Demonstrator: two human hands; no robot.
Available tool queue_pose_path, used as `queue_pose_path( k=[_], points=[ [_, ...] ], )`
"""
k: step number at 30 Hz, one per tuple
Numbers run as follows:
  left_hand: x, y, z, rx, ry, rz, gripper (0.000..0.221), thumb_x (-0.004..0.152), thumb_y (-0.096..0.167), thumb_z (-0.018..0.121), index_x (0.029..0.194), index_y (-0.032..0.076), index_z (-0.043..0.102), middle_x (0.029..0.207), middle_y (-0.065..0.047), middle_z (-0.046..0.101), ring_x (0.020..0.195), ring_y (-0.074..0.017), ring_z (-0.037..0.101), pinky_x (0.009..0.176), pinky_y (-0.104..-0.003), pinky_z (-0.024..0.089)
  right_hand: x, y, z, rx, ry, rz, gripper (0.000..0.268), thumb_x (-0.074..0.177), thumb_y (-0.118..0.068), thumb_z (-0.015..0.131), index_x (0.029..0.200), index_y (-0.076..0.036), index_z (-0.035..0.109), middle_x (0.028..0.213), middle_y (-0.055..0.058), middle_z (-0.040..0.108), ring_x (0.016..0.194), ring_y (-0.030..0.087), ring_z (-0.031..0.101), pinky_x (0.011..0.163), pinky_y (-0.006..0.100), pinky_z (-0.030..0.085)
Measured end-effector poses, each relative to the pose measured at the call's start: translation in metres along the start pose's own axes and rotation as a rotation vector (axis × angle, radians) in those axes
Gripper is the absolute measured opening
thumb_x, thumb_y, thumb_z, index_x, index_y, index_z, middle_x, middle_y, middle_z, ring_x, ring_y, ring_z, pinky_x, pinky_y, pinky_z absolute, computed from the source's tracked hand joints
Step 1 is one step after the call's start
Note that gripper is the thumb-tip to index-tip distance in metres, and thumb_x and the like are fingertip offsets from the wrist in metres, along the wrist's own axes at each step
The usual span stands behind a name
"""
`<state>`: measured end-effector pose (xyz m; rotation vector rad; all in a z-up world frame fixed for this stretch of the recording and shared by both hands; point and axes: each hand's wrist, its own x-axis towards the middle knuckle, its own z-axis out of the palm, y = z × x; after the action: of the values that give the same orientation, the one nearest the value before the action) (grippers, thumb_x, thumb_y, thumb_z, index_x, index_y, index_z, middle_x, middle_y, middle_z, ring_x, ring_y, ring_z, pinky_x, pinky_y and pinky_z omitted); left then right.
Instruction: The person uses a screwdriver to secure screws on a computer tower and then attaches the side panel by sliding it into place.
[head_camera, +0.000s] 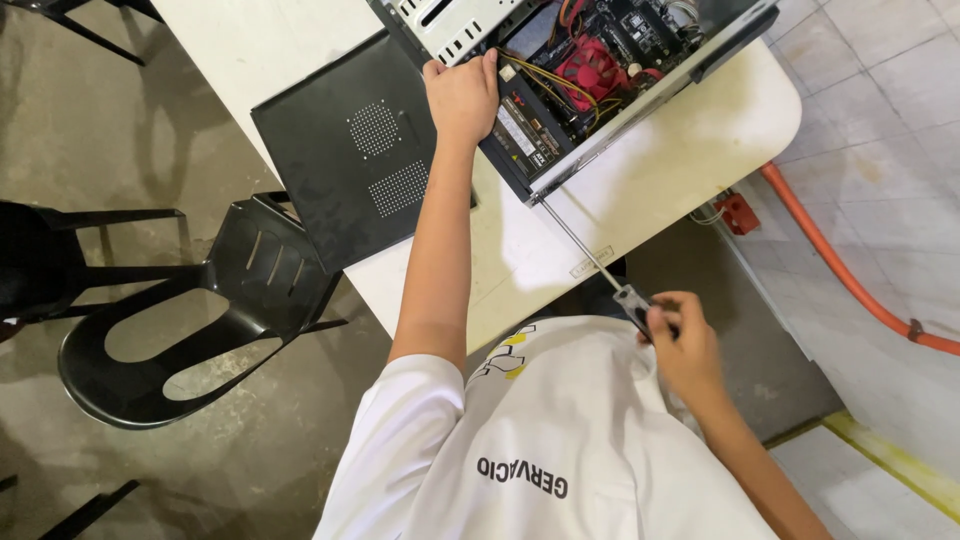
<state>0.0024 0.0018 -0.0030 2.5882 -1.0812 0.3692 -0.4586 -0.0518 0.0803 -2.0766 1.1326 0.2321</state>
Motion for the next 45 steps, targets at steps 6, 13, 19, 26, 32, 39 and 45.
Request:
queue_pose_path(
  k=[6,13,19,26,32,39,45],
  points=[
    [0.0,0.0,0.0,-0.022,0.042,0.013,0.06,0.11,0.036,0.027,0.061,0.016,0.056,0.047,0.002,0.054,0.041,-0.0263,0.039,0.081,-0.04,0.035,0.024,0.036,0.02,1.05,-0.552,0.154,0.037,0.107,-0.05,0.041,0.109,-0.013,0.037,0.073,0.02,0.06,0.044,0.014,0.032,0.045,0.027,0.028],
    [0.0,0.0,0.001,-0.015,0.093,0.039,0.058,0.11,0.035,0.029,0.06,0.017,0.054,0.047,0.003,0.052,0.04,-0.0264,0.036,0.076,-0.04,0.034,-0.003,-0.005,0.006,0.012,-0.079,0.077,0.039,0.09,-0.045,0.064,0.115,-0.016,0.065,0.101,0.0,0.074,0.089,0.022,0.068,0.074,0.041,0.051],
    [0.001,-0.002,0.006,0.017,0.069,0.029,0.058,0.109,0.036,0.028,0.061,0.017,0.054,0.047,0.003,0.053,0.041,-0.0273,0.038,0.076,-0.04,0.034,0.008,0.006,0.01,0.392,-0.218,0.123,0.041,0.105,-0.048,0.044,0.102,-0.012,0.061,0.09,0.003,0.065,0.072,0.02,0.053,0.059,0.036,0.038],
    [0.001,0.0,0.001,0.008,0.025,0.006,0.06,0.109,0.037,0.026,0.061,0.016,0.056,0.047,0.001,0.055,0.041,-0.0288,0.041,0.08,-0.041,0.035,0.036,0.065,0.041,1.33,-0.688,0.278,0.025,0.095,-0.024,0.065,0.109,-0.015,0.047,0.069,0.015,0.055,0.042,0.011,0.036,0.039,0.024,0.026],
    [0.001,0.0,0.004,0.024,0.015,0.004,0.06,0.109,0.037,0.026,0.062,0.017,0.056,0.047,0.002,0.055,0.041,-0.0285,0.039,0.079,-0.041,0.034,-0.004,-0.037,-0.014,0.077,-0.083,0.17,0.039,0.086,-0.041,0.077,0.114,-0.015,0.067,0.107,-0.001,0.075,0.091,0.021,0.067,0.074,0.038,0.049],
    [0.0,0.003,-0.002,-0.006,0.002,-0.014,0.06,0.109,0.036,0.027,0.06,0.017,0.055,0.047,0.002,0.054,0.041,-0.0276,0.039,0.08,-0.041,0.034,0.016,0.009,0.015,0.091,-0.15,0.066,0.034,0.101,-0.04,0.047,0.109,-0.014,0.068,0.088,0.0,0.077,0.079,0.026,0.065,0.073,0.04,0.047],
    [0.001,0.002,-0.003,-0.013,0.023,-0.001,0.059,0.109,0.036,0.027,0.06,0.017,0.053,0.046,0.004,0.053,0.041,-0.0258,0.036,0.079,-0.04,0.034,0.03,0.032,0.03,1.032,-0.565,0.28,0.03,0.099,-0.012,0.06,0.108,-0.015,0.032,0.082,0.008,0.035,0.045,0.015,0.035,0.039,0.03,0.023]
  ],
)
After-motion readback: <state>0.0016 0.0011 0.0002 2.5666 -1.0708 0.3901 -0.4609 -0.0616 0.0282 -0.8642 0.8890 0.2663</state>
